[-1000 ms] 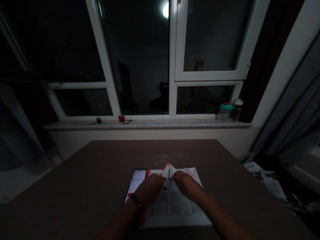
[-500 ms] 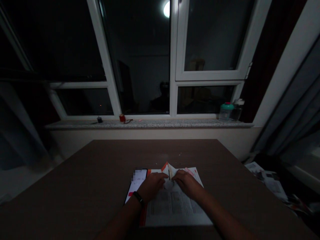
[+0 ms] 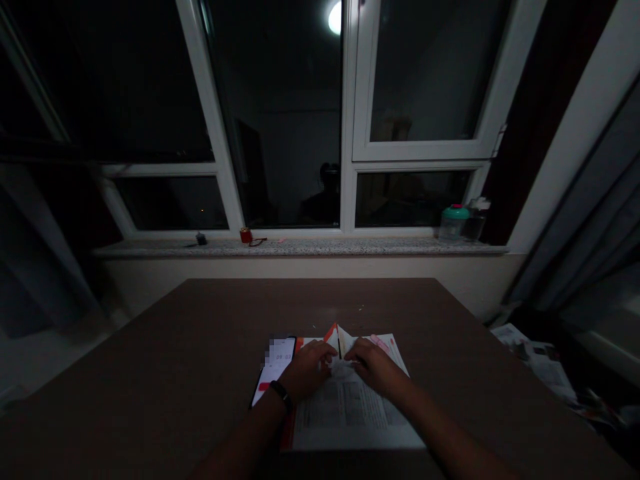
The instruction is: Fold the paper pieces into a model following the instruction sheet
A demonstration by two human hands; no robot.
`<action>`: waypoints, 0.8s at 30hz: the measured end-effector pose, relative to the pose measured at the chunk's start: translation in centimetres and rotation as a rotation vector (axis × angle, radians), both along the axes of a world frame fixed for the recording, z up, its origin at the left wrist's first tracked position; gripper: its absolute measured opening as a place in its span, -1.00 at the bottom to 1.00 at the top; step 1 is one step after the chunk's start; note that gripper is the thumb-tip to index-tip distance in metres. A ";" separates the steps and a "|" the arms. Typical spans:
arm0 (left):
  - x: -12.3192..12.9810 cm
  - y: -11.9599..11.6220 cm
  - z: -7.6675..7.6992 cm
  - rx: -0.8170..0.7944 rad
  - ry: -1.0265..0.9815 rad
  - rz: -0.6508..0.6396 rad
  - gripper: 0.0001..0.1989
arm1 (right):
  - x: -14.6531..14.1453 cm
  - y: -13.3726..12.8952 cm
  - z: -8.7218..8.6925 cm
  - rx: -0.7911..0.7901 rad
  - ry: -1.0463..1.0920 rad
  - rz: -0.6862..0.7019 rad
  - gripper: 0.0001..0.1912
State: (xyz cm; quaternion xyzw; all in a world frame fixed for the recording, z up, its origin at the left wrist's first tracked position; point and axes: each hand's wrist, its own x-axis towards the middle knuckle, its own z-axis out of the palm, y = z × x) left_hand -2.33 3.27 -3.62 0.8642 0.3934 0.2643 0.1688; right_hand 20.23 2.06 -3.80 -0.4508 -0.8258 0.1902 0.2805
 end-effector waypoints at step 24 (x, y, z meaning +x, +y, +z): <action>0.0 -1.2 1.4 0.044 0.163 -0.044 -0.68 | 0.6 -0.6 0.4 -0.022 -0.022 0.027 -0.69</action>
